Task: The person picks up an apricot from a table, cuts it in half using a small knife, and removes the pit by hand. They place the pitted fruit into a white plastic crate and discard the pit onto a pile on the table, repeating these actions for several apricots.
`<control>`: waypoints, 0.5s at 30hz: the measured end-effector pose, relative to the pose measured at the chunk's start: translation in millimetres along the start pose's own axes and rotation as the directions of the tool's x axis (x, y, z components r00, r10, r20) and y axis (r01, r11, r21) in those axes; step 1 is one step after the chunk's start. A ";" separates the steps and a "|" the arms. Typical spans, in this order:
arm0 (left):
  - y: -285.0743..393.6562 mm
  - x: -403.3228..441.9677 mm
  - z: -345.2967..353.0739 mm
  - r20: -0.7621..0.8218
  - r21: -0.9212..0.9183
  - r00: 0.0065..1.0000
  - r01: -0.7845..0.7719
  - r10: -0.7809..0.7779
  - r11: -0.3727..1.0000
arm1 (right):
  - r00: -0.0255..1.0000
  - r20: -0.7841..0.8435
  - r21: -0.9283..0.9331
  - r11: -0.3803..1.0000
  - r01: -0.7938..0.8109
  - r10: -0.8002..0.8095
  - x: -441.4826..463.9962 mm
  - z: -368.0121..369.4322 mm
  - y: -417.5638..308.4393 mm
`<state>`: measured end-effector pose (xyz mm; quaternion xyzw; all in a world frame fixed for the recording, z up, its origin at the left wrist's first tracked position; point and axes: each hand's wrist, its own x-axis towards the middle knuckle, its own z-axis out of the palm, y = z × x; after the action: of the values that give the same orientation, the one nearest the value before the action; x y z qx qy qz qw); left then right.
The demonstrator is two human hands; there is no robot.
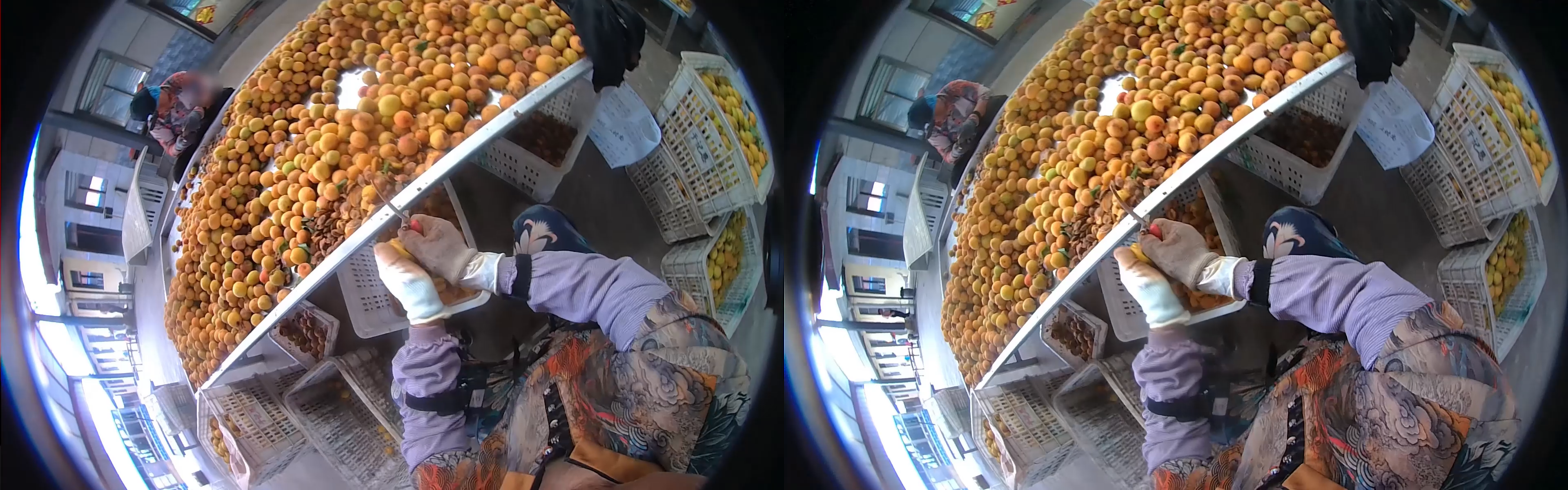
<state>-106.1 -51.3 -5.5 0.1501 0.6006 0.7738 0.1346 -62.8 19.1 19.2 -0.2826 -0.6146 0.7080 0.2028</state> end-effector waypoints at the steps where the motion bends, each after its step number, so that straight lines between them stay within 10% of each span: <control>1: -4.5 2.5 -3.8 0.012 -0.013 0.998 0.054 -0.054 0.998 | 1.000 0.006 0.116 0.993 -0.007 0.006 6.0 4.0 18.5; 5: 12.0 7.1 1.4 -0.128 -0.212 0.909 0.366 -0.397 0.906 | 0.990 0.068 0.510 0.849 -0.143 0.125 6.1 1.9 16.5; 8: 28.2 9.4 -18.8 0.202 -0.319 0.888 0.458 -0.413 0.829 | 0.998 0.052 0.422 0.907 -0.006 -0.018 18.1 -1.6 19.0; 15: 39.8 6.1 -39.5 0.117 -0.365 0.925 0.379 -0.362 0.850 | 0.988 0.132 0.226 0.973 0.047 -0.078 26.2 -4.6 36.0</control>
<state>-128.4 -93.7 24.3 0.0191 0.4531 0.8315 0.3207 -77.5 33.4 -20.6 -0.1882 -0.5530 0.7836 0.2117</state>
